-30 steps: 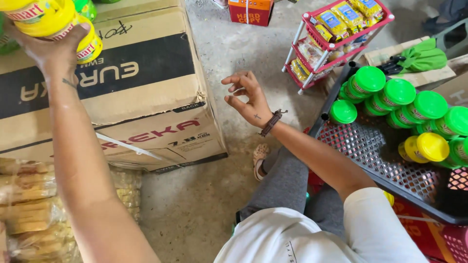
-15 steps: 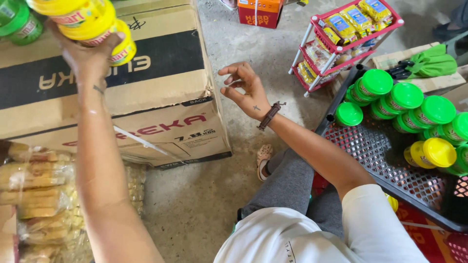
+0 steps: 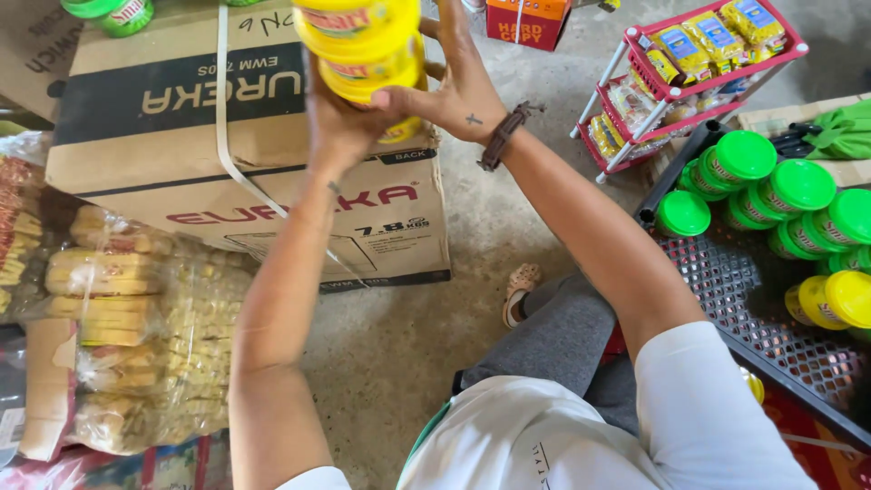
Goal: Organizing and stacking yellow and green plastic containers into a black plastic crate.
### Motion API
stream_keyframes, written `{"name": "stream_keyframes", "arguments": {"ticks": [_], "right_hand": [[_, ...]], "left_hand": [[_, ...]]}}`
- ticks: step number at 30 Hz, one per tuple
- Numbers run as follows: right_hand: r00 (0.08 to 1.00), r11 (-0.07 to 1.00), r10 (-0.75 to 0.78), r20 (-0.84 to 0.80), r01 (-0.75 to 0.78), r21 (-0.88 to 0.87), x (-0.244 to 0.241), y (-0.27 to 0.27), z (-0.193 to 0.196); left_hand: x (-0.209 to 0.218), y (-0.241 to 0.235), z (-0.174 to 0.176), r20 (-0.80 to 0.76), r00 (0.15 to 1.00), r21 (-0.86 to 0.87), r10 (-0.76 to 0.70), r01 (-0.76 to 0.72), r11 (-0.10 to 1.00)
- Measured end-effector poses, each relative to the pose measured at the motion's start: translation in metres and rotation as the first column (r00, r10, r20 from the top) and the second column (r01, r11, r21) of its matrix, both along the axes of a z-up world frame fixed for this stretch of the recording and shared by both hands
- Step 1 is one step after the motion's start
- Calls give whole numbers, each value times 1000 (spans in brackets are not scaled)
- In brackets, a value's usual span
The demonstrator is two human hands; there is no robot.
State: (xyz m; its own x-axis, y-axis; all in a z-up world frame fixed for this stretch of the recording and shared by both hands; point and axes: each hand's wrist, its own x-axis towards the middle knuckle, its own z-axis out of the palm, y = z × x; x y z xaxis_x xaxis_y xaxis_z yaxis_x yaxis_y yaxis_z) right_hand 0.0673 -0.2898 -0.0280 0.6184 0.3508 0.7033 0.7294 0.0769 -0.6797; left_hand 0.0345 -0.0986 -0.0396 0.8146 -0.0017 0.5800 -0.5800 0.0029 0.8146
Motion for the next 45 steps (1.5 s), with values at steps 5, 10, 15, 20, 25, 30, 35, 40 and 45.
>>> {"name": "stream_keyframes", "arguments": {"ticks": [5,10,15,20,25,30,35,40,45], "right_hand": [[997,992,61,-41,-56,116,-14,-13,4],[993,971,41,-113,-13,241,-43,-64,-5],[982,971,-190,-7,188,150,-93,-139,-14],[899,885,-428,-91,438,161,-147,-208,-58],[740,747,-653,-163,665,25,-214,-268,-108],[611,643,-730,-307,766,-4,-272,-301,-176],[584,626,-740,-333,779,-26,-310,-319,-230],[498,555,-809,-312,822,-128,-327,-326,-262],[539,597,-742,-398,802,-27,-332,-331,-287]], "left_hand": [[-21,-40,-1,107,988,181,114,-132,975],[-36,-93,-2,95,995,200,37,-56,978],[-56,-167,-22,87,992,164,-95,80,983],[-75,-248,-82,-4,940,78,-340,339,937],[-115,-322,-144,-129,821,-44,-556,555,831],[-157,-367,-232,-182,718,-93,-671,667,739],[-188,-383,-289,-245,672,-57,-698,709,703],[-200,-393,-319,-257,748,101,-612,650,753],[-194,-403,-329,-233,721,172,-653,691,702]]}}
